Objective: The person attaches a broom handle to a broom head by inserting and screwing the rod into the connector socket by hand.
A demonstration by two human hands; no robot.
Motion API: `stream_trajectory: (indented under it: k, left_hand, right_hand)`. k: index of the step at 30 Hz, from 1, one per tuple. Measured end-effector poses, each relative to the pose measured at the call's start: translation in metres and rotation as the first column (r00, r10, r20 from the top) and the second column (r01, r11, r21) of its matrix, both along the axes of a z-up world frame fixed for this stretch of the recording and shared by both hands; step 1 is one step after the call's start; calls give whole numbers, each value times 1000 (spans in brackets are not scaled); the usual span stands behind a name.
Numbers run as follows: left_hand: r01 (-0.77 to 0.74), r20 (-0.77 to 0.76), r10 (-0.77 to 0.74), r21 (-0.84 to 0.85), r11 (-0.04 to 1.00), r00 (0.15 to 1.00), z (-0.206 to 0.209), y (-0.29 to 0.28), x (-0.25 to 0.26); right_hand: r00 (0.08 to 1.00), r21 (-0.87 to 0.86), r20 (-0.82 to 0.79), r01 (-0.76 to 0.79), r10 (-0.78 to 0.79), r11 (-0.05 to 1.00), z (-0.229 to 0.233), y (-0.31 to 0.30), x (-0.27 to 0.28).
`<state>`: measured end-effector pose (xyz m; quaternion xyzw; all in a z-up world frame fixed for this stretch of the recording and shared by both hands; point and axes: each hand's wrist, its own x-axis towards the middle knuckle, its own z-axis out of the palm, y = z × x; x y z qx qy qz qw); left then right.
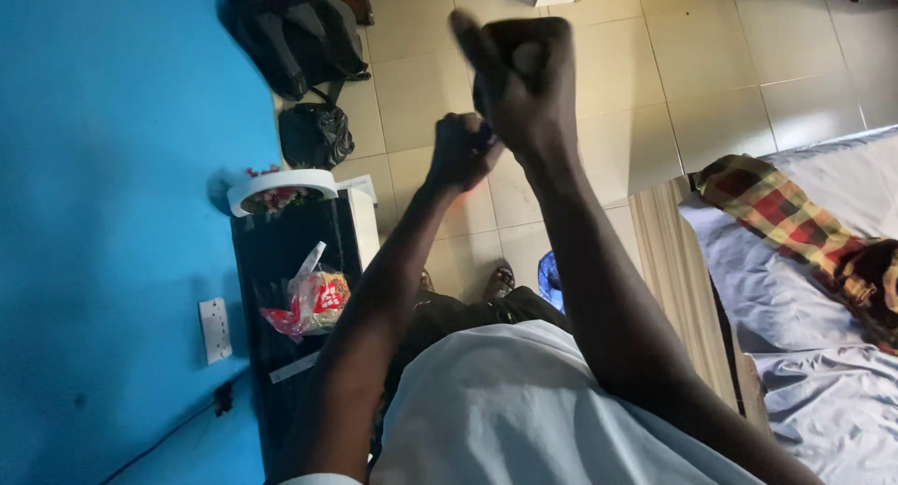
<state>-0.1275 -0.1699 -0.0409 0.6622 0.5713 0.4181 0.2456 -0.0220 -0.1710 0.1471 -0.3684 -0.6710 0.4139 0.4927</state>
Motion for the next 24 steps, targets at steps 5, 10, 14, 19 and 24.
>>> stream_trajectory:
  k: [5, 10, 14, 19, 24]
  left_hand:
    - [88, -80, -78, 134, 987, 994, 29, 3, -6]
    - [184, -291, -64, 406, 895, 954, 9, 37, -13]
    - [99, -424, 43, 307, 946, 905, -52, 54, -34]
    - [203, -284, -219, -83, 976, 934, -124, 47, -44]
    - [184, -293, -103, 264, 947, 951, -135, 45, -21]
  right_hand:
    - [961, 86, -277, 51, -26, 995, 13, -11, -4]
    - [916, 33, -359, 205, -180, 978, -25, -4, 6]
    - [985, 34, -17, 175, -174, 984, -116, 10, 0]
    - [971, 98, 184, 137, -154, 986, -192, -26, -6]
    - [957, 71, 133, 249, -257, 966, -163, -24, 5]
